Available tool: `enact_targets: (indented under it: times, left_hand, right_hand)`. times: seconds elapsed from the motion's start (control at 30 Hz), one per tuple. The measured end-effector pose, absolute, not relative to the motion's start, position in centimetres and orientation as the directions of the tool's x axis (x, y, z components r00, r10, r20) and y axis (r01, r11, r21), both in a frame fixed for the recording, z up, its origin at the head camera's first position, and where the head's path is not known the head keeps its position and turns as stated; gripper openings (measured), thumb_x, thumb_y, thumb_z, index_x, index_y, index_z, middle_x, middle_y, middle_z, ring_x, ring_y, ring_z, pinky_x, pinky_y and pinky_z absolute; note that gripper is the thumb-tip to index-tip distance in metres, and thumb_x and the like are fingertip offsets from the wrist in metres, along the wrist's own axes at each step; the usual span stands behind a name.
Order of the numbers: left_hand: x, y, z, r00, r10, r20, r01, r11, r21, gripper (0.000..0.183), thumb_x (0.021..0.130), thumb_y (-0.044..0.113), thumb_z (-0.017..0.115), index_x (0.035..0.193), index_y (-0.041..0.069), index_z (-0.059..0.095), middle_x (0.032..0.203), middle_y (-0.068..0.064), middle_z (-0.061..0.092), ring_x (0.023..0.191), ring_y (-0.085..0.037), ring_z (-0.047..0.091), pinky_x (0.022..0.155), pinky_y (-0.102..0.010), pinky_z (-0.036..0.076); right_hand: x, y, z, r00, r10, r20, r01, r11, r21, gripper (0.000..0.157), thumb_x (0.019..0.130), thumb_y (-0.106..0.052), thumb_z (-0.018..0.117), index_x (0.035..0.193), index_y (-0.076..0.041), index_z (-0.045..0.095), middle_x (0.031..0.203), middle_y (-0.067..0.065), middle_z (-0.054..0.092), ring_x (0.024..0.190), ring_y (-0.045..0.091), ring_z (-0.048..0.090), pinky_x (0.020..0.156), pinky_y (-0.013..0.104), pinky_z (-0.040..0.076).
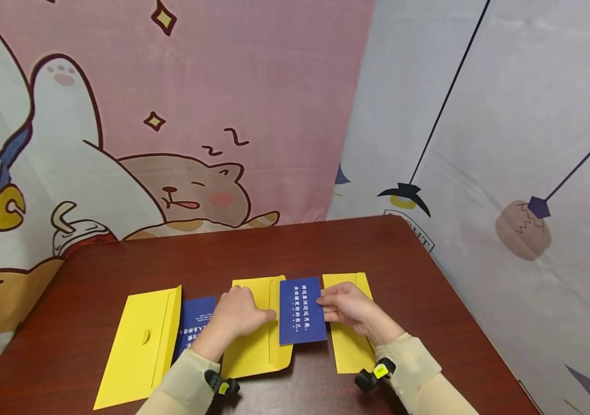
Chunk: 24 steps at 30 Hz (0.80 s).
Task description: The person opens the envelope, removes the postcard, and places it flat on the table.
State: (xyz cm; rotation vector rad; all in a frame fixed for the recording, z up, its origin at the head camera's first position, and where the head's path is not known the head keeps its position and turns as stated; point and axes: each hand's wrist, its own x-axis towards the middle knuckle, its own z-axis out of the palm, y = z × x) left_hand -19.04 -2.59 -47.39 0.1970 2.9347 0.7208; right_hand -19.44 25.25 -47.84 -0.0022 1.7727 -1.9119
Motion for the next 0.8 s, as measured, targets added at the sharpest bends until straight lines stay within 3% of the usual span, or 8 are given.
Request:
enact_targets:
  times: [0.27, 0.8]
  left_hand:
    - [-19.0, -2.6, -47.5, -0.985, 0.148, -0.086, 0.090, 0.875, 0.477, 0.046, 0.075, 0.052, 0.078, 0.069, 0.012, 0.057, 0.064, -0.006, 0.052, 0.064, -0.024, 0.052, 0.058, -0.036, 0.042]
    - [-18.9, -2.5, -47.5, -0.984, 0.163, -0.074, 0.111, 0.883, 0.456, 0.047, 0.075, 0.052, 0.077, 0.069, 0.009, 0.057, 0.069, -0.009, 0.053, 0.072, -0.027, 0.051, 0.066, -0.039, 0.043]
  right_hand:
    - [-19.2, 26.9, -47.0, -0.864, -0.371, -0.340, 0.361, 0.013, -0.932, 0.032, 0.106, 0.000, 0.058, 0.129, 0.021, 0.058, 0.110, 0.026, 0.075, 0.095, 0.034, 0.078, 0.085, 0.043, 0.061]
    - [-19.1, 28.7, -47.1, -0.880, -0.343, -0.327, 0.350, -0.005, -0.937, 0.034, 0.105, 0.000, 0.059, 0.130, 0.023, 0.056, 0.107, 0.025, 0.076, 0.093, 0.033, 0.078, 0.083, 0.042, 0.061]
